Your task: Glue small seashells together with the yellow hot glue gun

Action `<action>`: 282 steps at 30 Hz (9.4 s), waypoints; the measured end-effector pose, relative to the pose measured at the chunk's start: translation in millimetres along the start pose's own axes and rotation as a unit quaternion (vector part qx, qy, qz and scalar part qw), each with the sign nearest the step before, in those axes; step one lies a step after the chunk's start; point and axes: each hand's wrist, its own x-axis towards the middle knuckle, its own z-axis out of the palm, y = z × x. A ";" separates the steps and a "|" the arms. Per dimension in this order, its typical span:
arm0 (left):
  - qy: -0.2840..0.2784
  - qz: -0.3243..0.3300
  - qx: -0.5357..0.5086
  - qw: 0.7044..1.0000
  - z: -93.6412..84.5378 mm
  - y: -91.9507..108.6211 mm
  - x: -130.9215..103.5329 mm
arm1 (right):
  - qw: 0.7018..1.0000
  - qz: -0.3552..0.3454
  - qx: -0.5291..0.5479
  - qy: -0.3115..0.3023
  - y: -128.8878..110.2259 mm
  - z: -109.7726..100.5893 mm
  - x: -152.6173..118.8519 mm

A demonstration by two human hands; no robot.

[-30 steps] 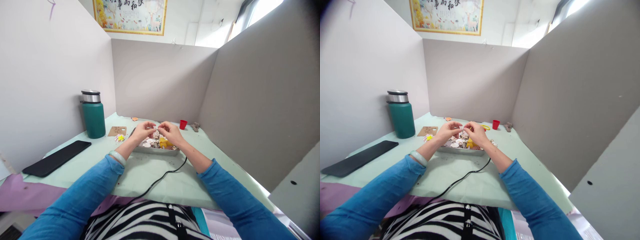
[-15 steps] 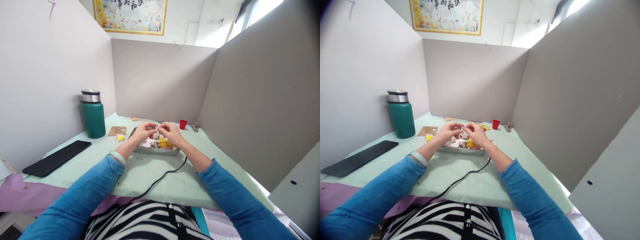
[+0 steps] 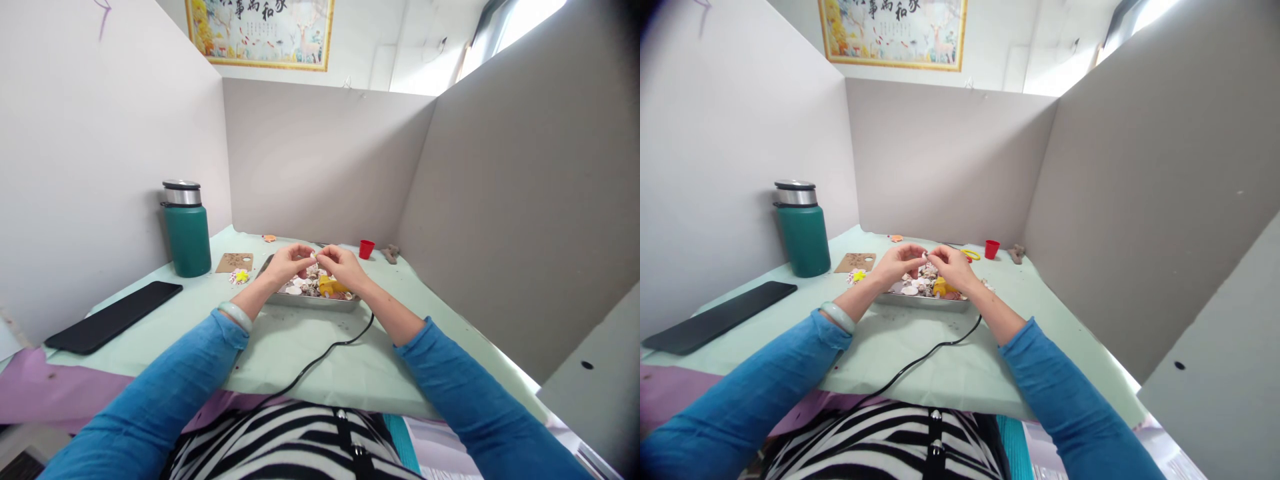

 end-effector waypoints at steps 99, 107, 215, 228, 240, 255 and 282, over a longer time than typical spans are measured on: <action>-0.027 -0.043 -0.074 0.996 -4.7 -5.4 0.8 | 1.000 -0.004 -0.016 -0.014 3.7 -3.7 2.0; -0.023 -0.037 -0.052 0.998 -3.5 -5.7 1.4 | 0.998 -0.040 -0.030 -0.037 7.1 -2.2 1.4; -0.026 -0.047 -0.079 0.995 -6.4 -9.4 3.1 | 1.000 -0.006 0.015 -0.022 7.1 -4.9 3.3; -0.042 -0.056 -0.102 0.992 -5.4 -6.5 1.6 | 0.999 0.008 0.037 -0.017 4.1 -5.2 3.0; -0.022 -0.023 -0.012 0.999 -3.6 -9.3 2.7 | 0.998 0.025 0.037 -0.034 -3.6 -4.1 0.8; -0.012 -0.017 -0.068 0.997 -0.2 0.8 -1.3 | 0.999 0.016 0.046 -0.022 1.1 -2.7 2.2; -0.010 -0.005 -0.134 0.991 -2.2 -8.0 3.9 | 0.997 -0.054 -0.062 -0.001 4.9 -3.1 -0.3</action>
